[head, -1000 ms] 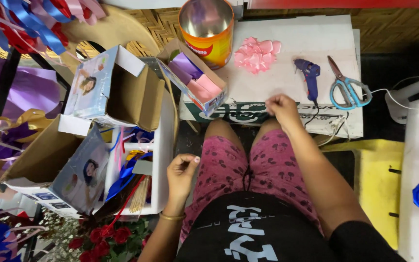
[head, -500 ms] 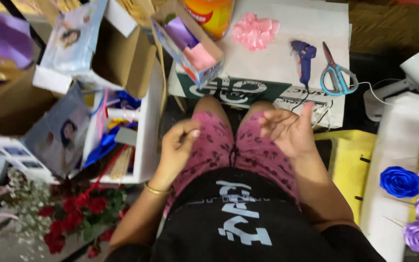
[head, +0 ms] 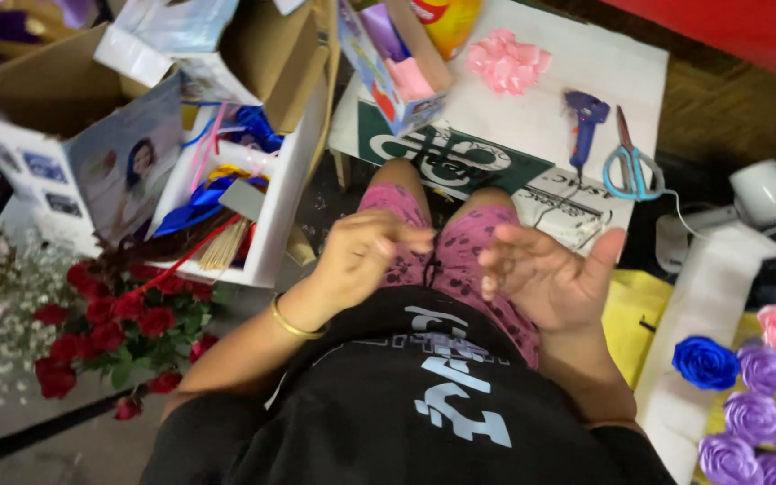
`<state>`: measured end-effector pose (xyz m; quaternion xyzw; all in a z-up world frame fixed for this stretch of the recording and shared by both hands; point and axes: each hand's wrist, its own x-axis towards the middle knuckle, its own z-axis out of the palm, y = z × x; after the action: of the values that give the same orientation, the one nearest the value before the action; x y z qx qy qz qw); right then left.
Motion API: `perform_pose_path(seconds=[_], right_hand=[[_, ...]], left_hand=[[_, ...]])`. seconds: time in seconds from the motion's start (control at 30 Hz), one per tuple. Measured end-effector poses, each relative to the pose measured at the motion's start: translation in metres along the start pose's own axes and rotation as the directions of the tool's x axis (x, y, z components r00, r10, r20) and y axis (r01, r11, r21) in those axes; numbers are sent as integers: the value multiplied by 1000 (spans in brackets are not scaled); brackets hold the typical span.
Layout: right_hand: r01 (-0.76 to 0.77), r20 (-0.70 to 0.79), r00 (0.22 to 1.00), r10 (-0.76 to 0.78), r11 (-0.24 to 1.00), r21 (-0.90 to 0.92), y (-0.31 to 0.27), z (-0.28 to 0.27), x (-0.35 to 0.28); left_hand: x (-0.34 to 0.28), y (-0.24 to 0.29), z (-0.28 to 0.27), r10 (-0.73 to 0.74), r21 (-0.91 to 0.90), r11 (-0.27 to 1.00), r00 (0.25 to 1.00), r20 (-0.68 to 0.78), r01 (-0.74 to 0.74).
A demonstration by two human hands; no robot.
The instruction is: The person folds pink paper ribbons into small flower shapes and uses a hot glue gun to attach them to a central base. They repeatedly pick up the glue gun, apply adhesive, and press the folded paper pieces together to build a larger floral arrangement.
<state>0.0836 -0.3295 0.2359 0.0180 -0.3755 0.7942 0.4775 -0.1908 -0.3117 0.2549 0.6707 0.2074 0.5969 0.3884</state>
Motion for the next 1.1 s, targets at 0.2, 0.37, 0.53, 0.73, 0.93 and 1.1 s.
perform_pose_path(seconds=[0.2, 0.37, 0.53, 0.73, 0.93, 1.1], right_hand=[[-13, 40, 999, 13, 1000, -3, -7, -3, -9], [-13, -21, 1000, 10, 990, -141, -3, -6, -15], [122, -87, 974, -209, 809, -574, 19, -18, -27], [221, 105, 937, -334, 330, -918, 21, 34, 9], [104, 93, 994, -56, 726, -680, 31, 70, 48], [152, 205, 979, -12, 713, -685, 30, 64, 47]], left_hand=[[11, 1, 4, 263, 269, 928, 965, 18, -258], [15, 0, 4, 306, 331, 898, 952, 2, -289], [13, -6, 8, 218, 217, 951, 975, 32, -219], [11, -6, 28, 100, 5, 995, 994, 36, -100], [2, -23, 44, -20, -291, 951, 957, 289, 108], [-18, -31, 61, -86, -487, 819, 905, 417, 303]])
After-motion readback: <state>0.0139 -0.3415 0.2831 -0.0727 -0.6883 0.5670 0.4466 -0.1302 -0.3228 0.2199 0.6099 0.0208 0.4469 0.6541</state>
